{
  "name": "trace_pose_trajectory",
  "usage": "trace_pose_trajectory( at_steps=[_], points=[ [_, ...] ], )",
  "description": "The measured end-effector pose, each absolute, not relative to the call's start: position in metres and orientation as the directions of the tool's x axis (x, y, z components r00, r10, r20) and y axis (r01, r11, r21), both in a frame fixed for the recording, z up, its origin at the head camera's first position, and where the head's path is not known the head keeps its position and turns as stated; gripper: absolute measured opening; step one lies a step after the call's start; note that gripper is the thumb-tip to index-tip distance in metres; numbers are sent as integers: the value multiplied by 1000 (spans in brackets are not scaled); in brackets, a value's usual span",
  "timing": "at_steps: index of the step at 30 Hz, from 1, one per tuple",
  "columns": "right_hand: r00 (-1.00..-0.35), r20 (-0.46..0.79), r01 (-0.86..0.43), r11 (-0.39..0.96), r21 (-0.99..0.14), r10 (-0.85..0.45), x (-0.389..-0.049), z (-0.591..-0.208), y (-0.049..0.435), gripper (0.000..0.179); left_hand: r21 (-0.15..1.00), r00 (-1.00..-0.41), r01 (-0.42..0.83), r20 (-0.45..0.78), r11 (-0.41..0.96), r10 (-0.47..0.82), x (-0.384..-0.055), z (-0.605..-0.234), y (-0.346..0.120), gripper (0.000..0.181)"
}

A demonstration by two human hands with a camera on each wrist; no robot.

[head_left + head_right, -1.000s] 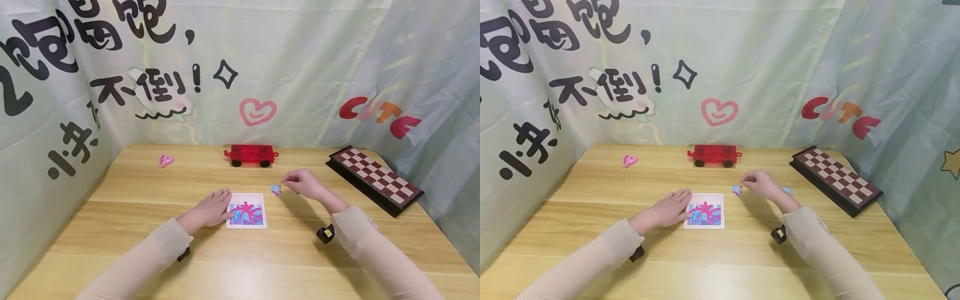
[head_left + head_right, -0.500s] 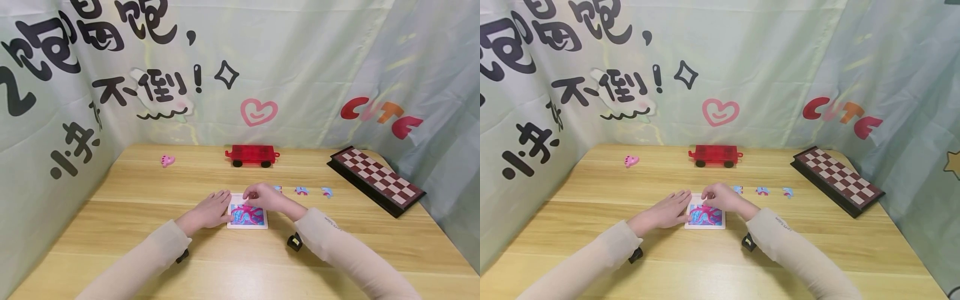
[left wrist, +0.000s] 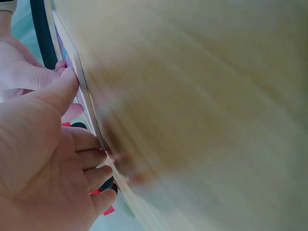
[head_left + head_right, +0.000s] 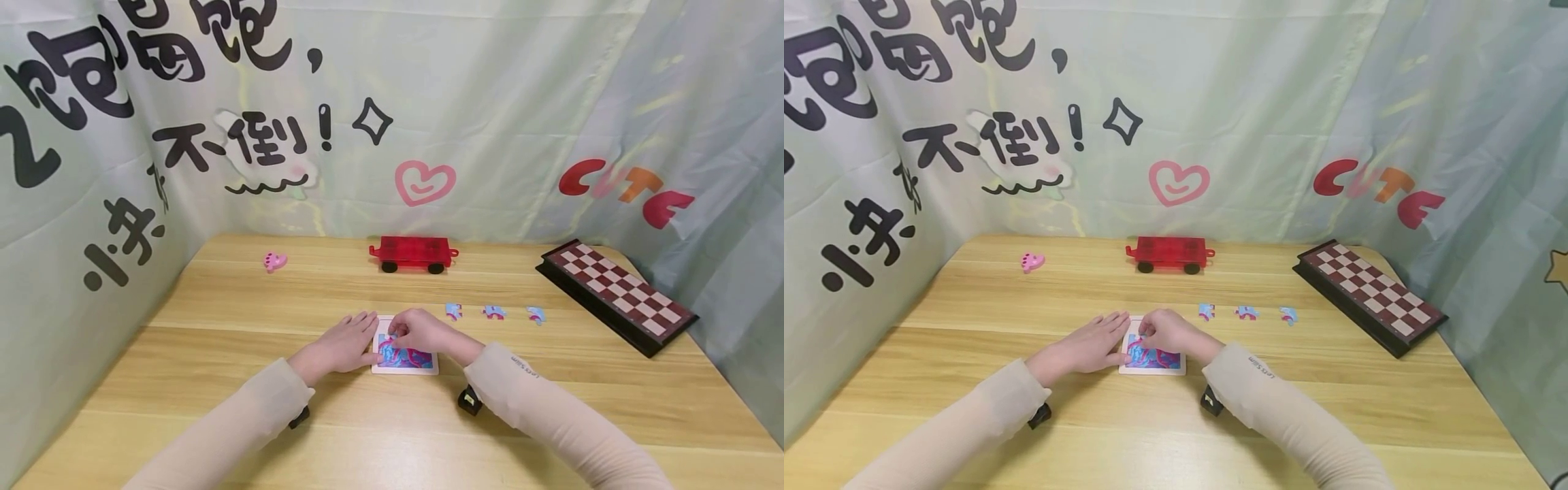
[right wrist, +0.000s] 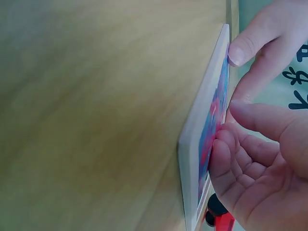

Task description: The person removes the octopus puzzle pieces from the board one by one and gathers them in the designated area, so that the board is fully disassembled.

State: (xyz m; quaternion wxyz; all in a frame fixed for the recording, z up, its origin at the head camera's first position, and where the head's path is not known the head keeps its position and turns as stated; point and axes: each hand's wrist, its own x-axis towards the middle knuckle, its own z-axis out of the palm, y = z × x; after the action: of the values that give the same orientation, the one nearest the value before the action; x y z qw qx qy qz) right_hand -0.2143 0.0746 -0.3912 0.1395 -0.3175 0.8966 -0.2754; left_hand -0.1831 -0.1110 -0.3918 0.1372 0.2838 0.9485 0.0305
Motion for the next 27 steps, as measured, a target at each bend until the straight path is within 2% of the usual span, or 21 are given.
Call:
trace_pose_trajectory(
  at_steps=[5, 12, 20, 27],
  points=[
    [-763, -76, -480, 641, -599, -642, -215, -391, 74, 7, 127, -800, 530, -252, 838, 544, -183, -390, -110, 75],
    [-751, 13, -509, 567, -648, -660, -217, -394, 79, 9, 142, -800, 521, -263, 841, 540, -182, -388, -109, 75],
    [-806, -59, -381, 592, -711, -589, -215, -393, 78, 5, 131, -803, 523, -254, 842, 539, -182, -388, -109, 75],
    [-812, -89, -319, 566, -760, -577, -215, -393, 81, 5, 137, -801, 524, -255, 840, 541, -183, -390, -109, 75]
  ],
)
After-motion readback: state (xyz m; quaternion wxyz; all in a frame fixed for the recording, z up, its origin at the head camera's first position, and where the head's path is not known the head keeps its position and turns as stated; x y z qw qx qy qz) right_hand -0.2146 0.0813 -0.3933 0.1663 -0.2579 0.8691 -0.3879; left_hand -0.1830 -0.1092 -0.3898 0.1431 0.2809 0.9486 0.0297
